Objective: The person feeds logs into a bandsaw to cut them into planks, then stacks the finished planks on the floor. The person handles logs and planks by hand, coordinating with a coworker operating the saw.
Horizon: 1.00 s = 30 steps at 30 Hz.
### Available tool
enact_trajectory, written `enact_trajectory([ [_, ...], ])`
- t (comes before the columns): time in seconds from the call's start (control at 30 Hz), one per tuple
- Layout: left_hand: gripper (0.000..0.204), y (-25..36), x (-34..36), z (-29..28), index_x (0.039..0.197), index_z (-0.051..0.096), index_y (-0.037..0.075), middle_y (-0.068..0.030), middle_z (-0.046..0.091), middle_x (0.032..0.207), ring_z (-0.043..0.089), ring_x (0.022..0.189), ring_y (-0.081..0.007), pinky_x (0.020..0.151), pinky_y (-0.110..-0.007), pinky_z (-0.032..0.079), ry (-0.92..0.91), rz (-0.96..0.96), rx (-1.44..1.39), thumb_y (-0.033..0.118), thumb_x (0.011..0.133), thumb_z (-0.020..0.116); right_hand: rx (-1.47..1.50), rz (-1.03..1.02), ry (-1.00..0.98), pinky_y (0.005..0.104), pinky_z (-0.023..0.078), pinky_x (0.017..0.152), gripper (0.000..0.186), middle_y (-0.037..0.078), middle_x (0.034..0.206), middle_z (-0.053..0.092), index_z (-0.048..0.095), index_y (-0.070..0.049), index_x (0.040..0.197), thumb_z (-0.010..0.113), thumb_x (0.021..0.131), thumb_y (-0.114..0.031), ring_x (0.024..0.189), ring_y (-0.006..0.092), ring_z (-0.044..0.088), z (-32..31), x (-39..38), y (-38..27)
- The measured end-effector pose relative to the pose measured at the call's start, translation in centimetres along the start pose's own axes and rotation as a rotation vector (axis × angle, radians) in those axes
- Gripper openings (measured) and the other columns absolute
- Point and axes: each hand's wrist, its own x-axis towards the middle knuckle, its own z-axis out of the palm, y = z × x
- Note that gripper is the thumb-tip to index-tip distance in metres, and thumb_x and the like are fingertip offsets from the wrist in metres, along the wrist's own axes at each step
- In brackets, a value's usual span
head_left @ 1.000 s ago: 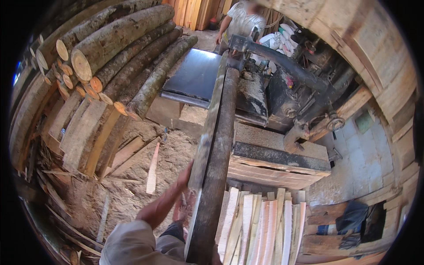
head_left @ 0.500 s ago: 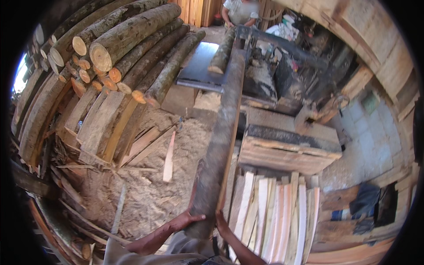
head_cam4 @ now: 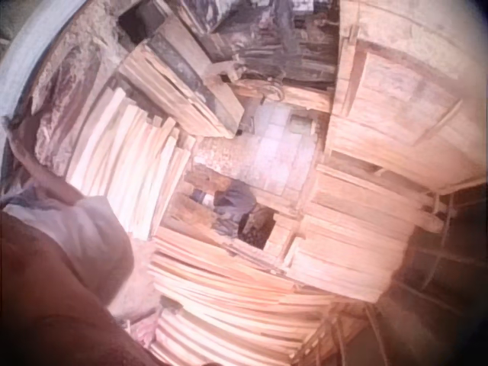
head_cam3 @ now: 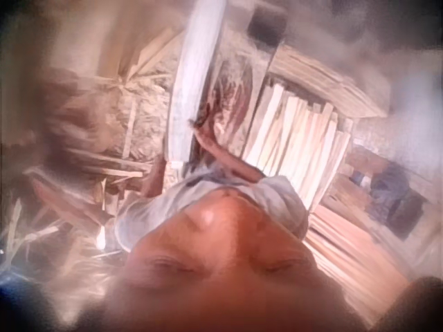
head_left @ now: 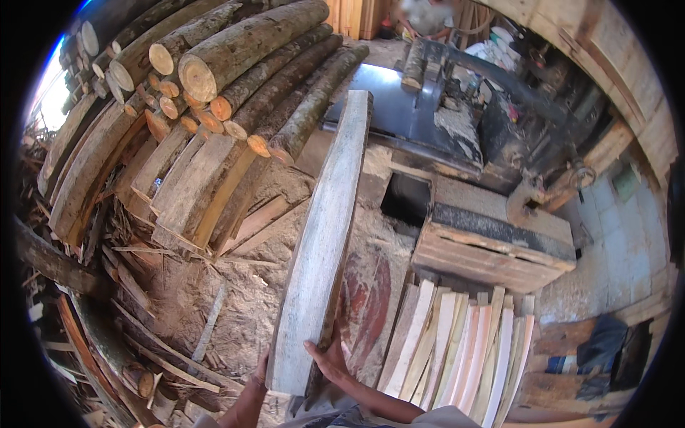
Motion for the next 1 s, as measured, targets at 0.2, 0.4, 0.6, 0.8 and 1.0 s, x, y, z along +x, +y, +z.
enact_trajectory([
  [0.2, 0.064, 14.3, 20.6, 6.0, 0.135, 0.041, 0.006, -0.0103, 0.054, 0.126, 0.056, 0.109, -0.0234, 0.091, -0.037, 0.047, -0.083, -0.011, 0.089, 0.053, 0.091, 0.038, -0.078, 0.069, -0.017, 0.0362, 0.038, 0.097, 0.09, 0.027, 0.134, 0.036, 0.011, 0.001, 0.142, 0.059, 0.084, -0.048, 0.117, 0.0306, 0.046, -3.7, 19.9, -3.2],
  [0.4, 0.088, 28.2, 37.8, 10.4, 0.131, 0.041, -0.002, -0.0145, 0.051, 0.128, 0.05, 0.116, -0.0278, 0.099, -0.039, 0.038, -0.085, 0.109, -0.266, 0.068, 0.079, 0.045, -0.263, 0.223, -0.117, 0.0313, 0.049, 0.08, 0.068, 0.019, 0.116, 0.059, 0.037, -0.001, 0.135, 0.057, 0.087, -0.044, 0.096, 0.0236, 0.062, -12.7, 24.2, -0.8],
  [0.6, 0.084, 31.6, 45.7, 14.7, 0.137, 0.031, 0.01, -0.0172, 0.031, 0.141, 0.037, 0.127, -0.0313, 0.102, -0.046, 0.035, 0.171, 0.442, -0.481, 0.063, 0.077, 0.054, -0.6, 0.628, 0.049, 0.0339, 0.052, 0.071, 0.057, 0.018, 0.1, 0.065, 0.058, -0.004, 0.117, 0.053, 0.085, -0.051, 0.076, 0.0233, 0.067, -20.8, 19.3, 9.2],
  [0.8, 0.053, 22.0, 44.6, 9.8, 0.126, 0.042, 0.011, -0.0149, 0.058, 0.111, 0.057, 0.103, -0.0289, 0.085, -0.04, 0.047, 0.114, 0.073, 0.004, 0.049, 0.089, 0.048, -0.664, 0.455, 0.021, 0.0351, 0.051, 0.069, 0.046, 0.015, 0.087, 0.067, 0.066, -0.01, 0.104, 0.054, 0.083, -0.049, 0.077, 0.0231, 0.066, -24.5, 22.8, 11.9],
  [1.0, 0.065, 19.7, 46.1, 21.9, 0.138, 0.032, 0.012, -0.0133, 0.06, 0.114, 0.059, 0.1, -0.0259, 0.08, -0.04, 0.046, 0.163, -0.276, 0.608, 0.047, 0.088, 0.052, -0.549, 0.29, 0.222, 0.0356, 0.046, 0.064, 0.044, 0.011, 0.069, 0.06, 0.06, -0.003, 0.081, 0.047, 0.09, -0.045, 0.067, 0.0216, 0.06, -31.5, 43.7, 5.9],
])
